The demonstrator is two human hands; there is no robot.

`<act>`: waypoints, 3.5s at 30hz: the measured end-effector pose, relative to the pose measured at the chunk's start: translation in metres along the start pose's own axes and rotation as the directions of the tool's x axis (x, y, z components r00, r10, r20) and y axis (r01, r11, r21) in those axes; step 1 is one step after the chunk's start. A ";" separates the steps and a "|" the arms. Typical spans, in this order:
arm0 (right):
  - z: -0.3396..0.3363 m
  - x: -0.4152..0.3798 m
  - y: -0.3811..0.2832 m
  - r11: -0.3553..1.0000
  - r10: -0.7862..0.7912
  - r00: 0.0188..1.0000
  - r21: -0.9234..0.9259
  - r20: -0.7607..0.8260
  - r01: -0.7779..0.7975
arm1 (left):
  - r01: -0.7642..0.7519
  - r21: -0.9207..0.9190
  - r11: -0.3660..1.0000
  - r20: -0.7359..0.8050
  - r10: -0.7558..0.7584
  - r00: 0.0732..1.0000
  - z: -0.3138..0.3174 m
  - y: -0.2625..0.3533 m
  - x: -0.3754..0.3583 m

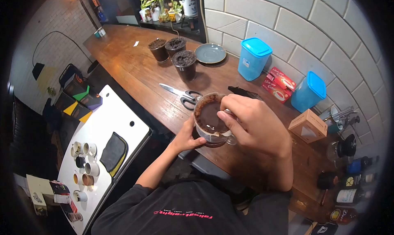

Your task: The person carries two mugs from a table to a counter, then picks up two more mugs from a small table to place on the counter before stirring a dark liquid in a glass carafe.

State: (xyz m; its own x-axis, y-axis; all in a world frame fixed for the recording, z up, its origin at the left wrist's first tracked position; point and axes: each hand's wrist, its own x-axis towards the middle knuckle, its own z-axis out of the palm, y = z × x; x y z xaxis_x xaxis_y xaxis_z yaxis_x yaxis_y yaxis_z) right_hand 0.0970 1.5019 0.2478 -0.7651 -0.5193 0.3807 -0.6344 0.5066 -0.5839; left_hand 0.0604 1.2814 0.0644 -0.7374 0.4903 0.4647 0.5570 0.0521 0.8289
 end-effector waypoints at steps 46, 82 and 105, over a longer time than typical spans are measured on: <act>-0.014 -0.008 -0.006 0.991 -0.030 0.999 -0.131 0.015 0.032 | -0.004 -0.033 0.999 -0.011 0.004 1.000 0.001 0.002 0.000; -0.013 -0.009 -0.004 0.994 -0.027 0.998 -0.105 0.056 0.033 | 0.010 -0.019 1.000 -0.038 -0.011 0.999 0.003 0.003 -0.002; -0.017 -0.009 -0.004 0.996 -0.038 0.997 -0.077 0.067 0.043 | 0.004 0.009 1.000 -0.031 -0.004 1.000 0.003 -0.001 -0.004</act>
State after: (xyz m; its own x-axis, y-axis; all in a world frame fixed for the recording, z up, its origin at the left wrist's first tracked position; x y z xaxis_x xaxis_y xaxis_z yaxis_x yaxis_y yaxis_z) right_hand 0.1044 1.5156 0.2590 -0.7311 -0.5834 0.3538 -0.6736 0.5347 -0.5102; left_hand 0.0635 1.2817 0.0609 -0.7510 0.4626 0.4712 0.5574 0.0616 0.8279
